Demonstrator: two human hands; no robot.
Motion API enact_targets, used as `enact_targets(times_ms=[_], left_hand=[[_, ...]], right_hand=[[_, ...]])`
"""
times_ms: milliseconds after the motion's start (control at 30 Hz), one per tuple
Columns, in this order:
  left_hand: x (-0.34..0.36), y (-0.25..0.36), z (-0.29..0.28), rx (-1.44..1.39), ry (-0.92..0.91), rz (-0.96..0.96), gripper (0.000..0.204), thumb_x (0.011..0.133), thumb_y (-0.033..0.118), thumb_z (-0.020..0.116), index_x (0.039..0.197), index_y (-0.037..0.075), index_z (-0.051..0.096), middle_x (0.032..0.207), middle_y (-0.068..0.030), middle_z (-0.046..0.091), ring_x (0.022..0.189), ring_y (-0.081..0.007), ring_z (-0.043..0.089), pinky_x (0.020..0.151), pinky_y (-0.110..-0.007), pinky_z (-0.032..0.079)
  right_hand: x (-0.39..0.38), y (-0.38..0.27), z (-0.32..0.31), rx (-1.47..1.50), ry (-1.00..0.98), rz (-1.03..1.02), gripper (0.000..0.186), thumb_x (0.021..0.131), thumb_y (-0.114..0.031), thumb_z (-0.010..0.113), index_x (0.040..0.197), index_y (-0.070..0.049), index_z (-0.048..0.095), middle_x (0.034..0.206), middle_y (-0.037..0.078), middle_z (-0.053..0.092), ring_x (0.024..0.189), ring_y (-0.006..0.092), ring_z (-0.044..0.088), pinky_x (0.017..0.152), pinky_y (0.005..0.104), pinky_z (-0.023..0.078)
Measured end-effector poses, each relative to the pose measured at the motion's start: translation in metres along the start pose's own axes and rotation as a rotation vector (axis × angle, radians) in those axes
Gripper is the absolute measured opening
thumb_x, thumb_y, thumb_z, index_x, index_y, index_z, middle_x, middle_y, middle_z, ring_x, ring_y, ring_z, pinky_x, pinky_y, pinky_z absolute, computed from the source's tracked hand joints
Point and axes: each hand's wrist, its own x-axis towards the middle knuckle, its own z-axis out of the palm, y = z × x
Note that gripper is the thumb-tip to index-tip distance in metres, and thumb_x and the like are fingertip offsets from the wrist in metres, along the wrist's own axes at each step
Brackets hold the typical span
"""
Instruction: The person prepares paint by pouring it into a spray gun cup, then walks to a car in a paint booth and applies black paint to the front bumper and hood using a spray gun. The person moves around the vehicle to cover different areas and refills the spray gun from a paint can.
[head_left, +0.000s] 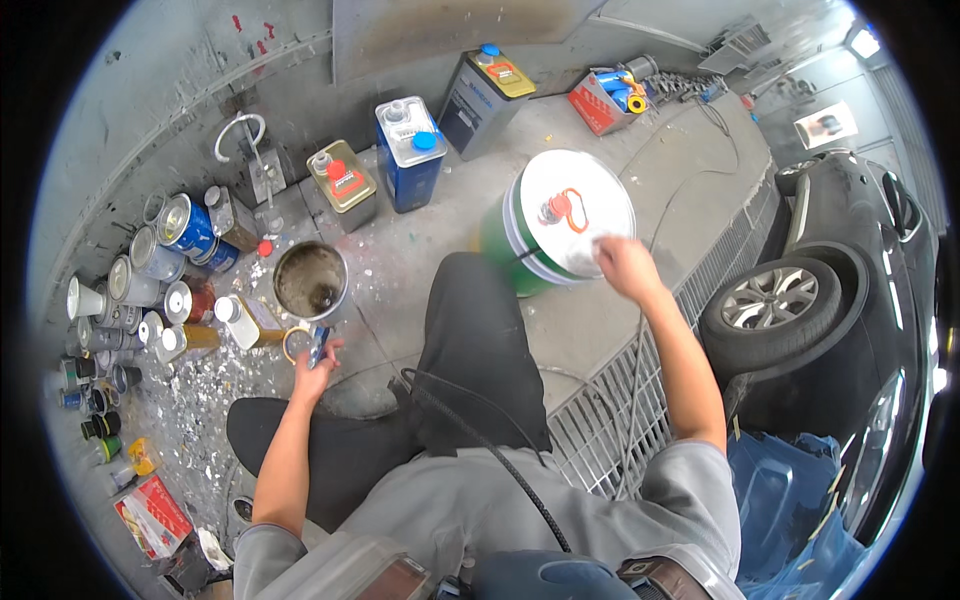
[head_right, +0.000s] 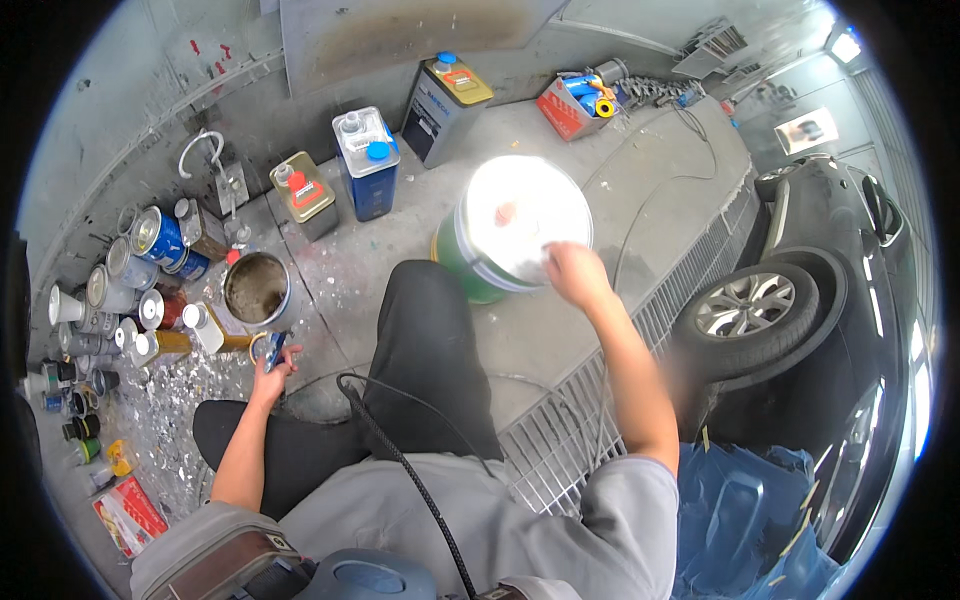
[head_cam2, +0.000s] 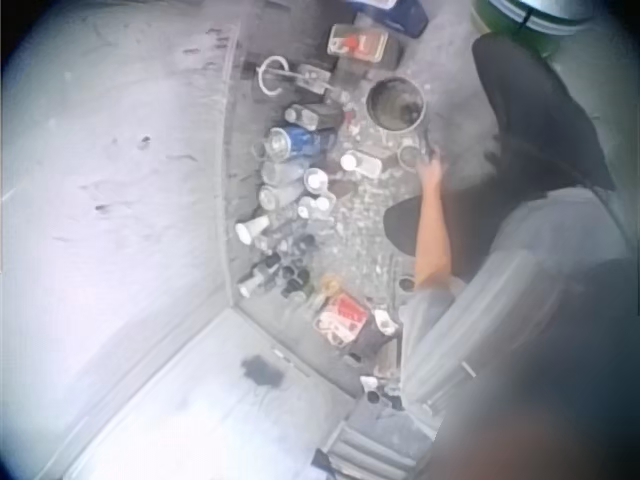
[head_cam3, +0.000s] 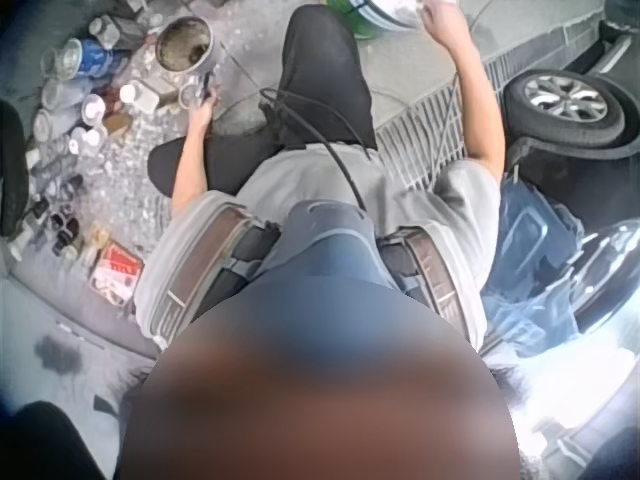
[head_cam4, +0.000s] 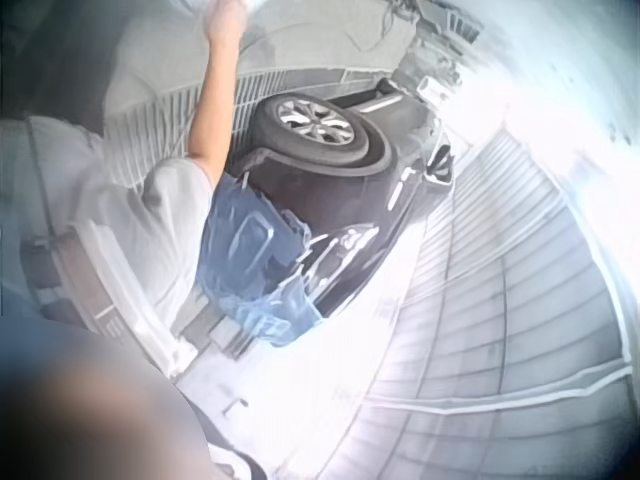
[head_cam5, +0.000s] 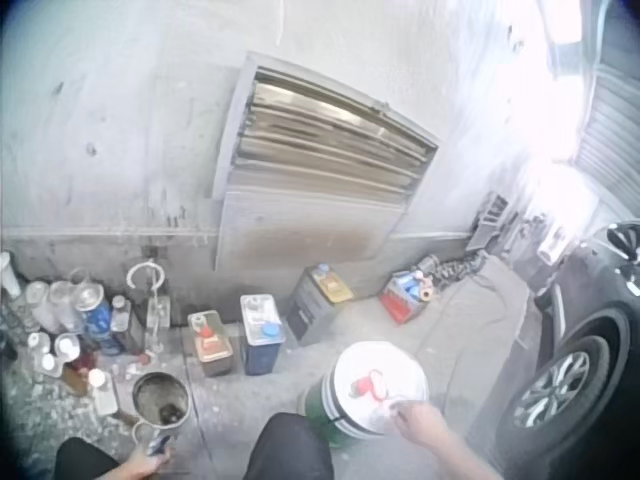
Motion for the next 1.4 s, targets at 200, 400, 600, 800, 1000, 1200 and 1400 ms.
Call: enact_targets(times_ms=[200,400,600,800,1000,1200,1400], left_hand=[[0.0,0.002,-0.009,-0.012,-0.006,0.064,0.015,0.077,-0.009,0.05,0.08,0.004,0.057,0.129,-0.0189,0.072,0.083,-0.0156,0.062,0.076,-0.031,0.051],[-0.016,-0.006,-0.028,-0.025,0.006,0.088,0.013,0.075,-0.007,0.051,0.081,0.004,0.056,0.126,-0.0225,0.072,0.085,-0.016,0.065,0.074,-0.03,0.051],[-0.021,-0.006,-0.028,-0.016,0.031,0.048,0.015,0.074,-0.007,0.051,0.081,0.004,0.058,0.126,-0.0217,0.073,0.083,-0.0166,0.065,0.074,-0.03,0.051],[-0.017,-0.005,-0.014,0.074,-0.059,0.088,0.013,0.076,-0.009,0.05,0.08,0.003,0.055,0.124,-0.0177,0.074,0.081,-0.0162,0.064,0.073,-0.033,0.052],[-0.017,-0.006,-0.012,0.147,-0.079,0.104,0.013,0.078,-0.008,0.051,0.082,0.003,0.055,0.117,-0.0117,0.076,0.08,-0.0158,0.067,0.074,-0.033,0.054],[-0.016,-0.003,-0.012,0.14,-0.071,0.085,0.016,0.082,-0.008,0.051,0.088,0.002,0.062,0.116,-0.0105,0.076,0.08,-0.0157,0.068,0.075,-0.033,0.056],[-0.012,-0.015,-0.013,0.133,-0.061,0.126,0.012,0.083,-0.006,0.054,0.088,0.003,0.061,0.115,-0.0098,0.077,0.082,-0.0153,0.069,0.074,-0.033,0.055]], right_hand=[[0.113,-0.064,0.015,-0.098,-0.148,0.338,0.056,0.1,-0.051,0.061,0.09,0.002,0.077,0.08,0.02,0.076,0.076,0.034,0.075,0.077,0.0437,0.06],[0.129,-0.081,-0.011,-0.009,-0.37,0.376,0.044,0.094,-0.041,0.065,0.09,0.001,0.078,0.081,0.021,0.076,0.078,0.0361,0.076,0.075,0.0444,0.061],[0.117,-0.051,0.0,-0.323,-0.3,-0.229,0.021,0.088,-0.018,0.071,0.104,-0.005,0.076,0.108,0.018,0.075,0.102,0.0359,0.072,0.088,0.0432,0.058],[0.094,-0.062,-0.021,-0.224,-0.19,-0.213,0.04,0.093,-0.032,0.071,0.121,-0.003,0.071,0.113,0.018,0.074,0.104,0.0378,0.071,0.089,0.0469,0.057],[0.126,-0.066,-0.007,-0.24,-0.379,0.201,0.031,0.091,-0.034,0.066,0.088,-0.005,0.079,0.068,0.013,0.072,0.075,0.0326,0.074,0.078,0.0473,0.058],[0.12,-0.037,-0.027,-0.147,-0.065,-0.343,0.022,0.074,-0.004,0.072,0.096,-0.009,0.072,0.095,0.016,0.072,0.095,0.0369,0.07,0.084,0.0471,0.056],[0.109,-0.025,-0.005,0.47,-0.326,0.524,0.018,0.08,-0.014,0.072,0.085,0.004,0.069,0.071,0.011,0.065,0.055,0.0216,0.062,0.048,0.0365,0.048]])
